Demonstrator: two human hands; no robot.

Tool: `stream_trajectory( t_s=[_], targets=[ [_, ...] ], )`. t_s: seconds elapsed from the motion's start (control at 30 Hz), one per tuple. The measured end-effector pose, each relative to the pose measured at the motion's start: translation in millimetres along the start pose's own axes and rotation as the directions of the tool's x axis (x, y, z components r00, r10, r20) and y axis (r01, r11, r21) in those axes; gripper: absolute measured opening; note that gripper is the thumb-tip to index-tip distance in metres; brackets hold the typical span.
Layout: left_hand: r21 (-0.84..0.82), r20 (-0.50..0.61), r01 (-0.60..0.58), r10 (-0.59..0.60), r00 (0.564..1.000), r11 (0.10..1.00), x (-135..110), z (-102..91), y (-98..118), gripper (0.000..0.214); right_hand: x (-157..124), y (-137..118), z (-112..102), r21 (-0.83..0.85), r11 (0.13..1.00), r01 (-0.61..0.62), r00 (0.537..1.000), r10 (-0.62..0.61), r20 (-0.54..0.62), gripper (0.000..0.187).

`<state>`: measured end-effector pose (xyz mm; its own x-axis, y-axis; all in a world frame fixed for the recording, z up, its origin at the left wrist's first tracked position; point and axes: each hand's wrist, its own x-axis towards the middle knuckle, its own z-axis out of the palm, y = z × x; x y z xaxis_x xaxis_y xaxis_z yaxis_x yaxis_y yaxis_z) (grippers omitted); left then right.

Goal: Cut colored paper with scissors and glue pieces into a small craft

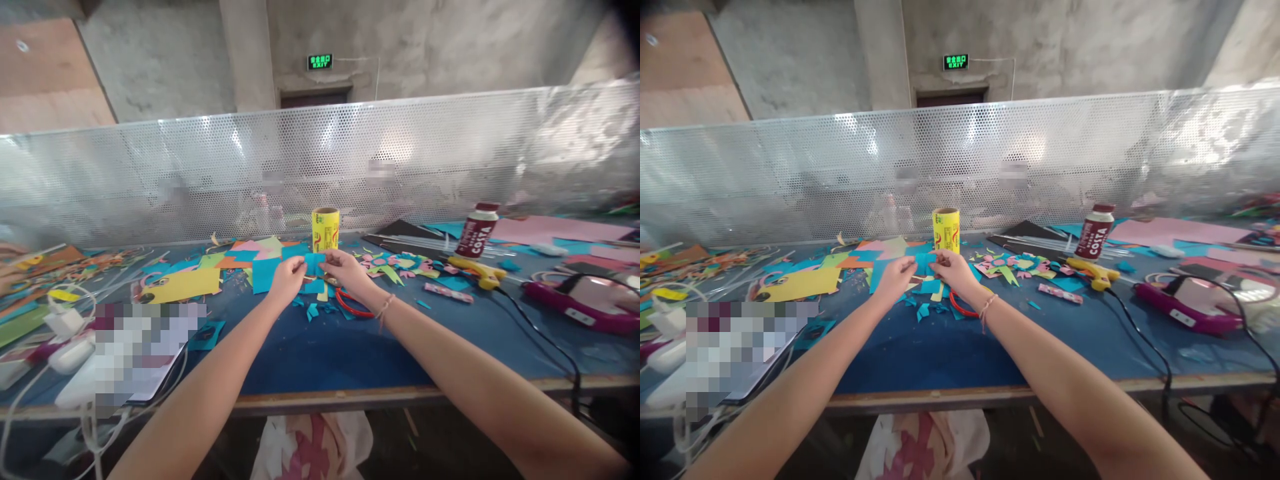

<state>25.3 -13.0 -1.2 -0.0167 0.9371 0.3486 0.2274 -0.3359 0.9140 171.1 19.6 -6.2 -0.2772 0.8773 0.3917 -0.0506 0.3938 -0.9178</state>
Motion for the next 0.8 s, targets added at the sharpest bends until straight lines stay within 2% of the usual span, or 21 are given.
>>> stream_trajectory(
  t_s=[0.3, 0.5, 0.7, 0.8],
  targets=[
    [-0.266, 0.071, 0.211, -0.199, 0.977, 0.941, -3.3, 0.9, 8.7, 0.013, -4.3, -4.4, 1.0, -0.071, 0.997, 0.014, 0.999, -0.012, 0.031, 0.028],
    [-0.33, 0.117, 0.208, -0.178, 0.977, 0.921, -4.0, -1.8, 6.8, 0.016, -4.2, -3.7, 0.2, -0.075, 0.997, 0.013, 0.999, -0.011, 0.033, 0.024],
    [-0.462, 0.158, 0.225, -0.17, 0.973, 0.858, -0.2, -6.7, -0.5, 0.019, -2.8, -2.8, 2.3, 0.042, 0.999, -0.028, 0.999, 0.027, 0.023, 0.013],
    [-0.502, 0.173, 0.237, -0.171, 0.97, 0.832, 1.0, -9.3, -0.2, 0.016, -1.2, 2.1, 1.7, 0.064, 0.998, -0.019, 0.999, 0.016, 0.038, 0.019]
  ],
)
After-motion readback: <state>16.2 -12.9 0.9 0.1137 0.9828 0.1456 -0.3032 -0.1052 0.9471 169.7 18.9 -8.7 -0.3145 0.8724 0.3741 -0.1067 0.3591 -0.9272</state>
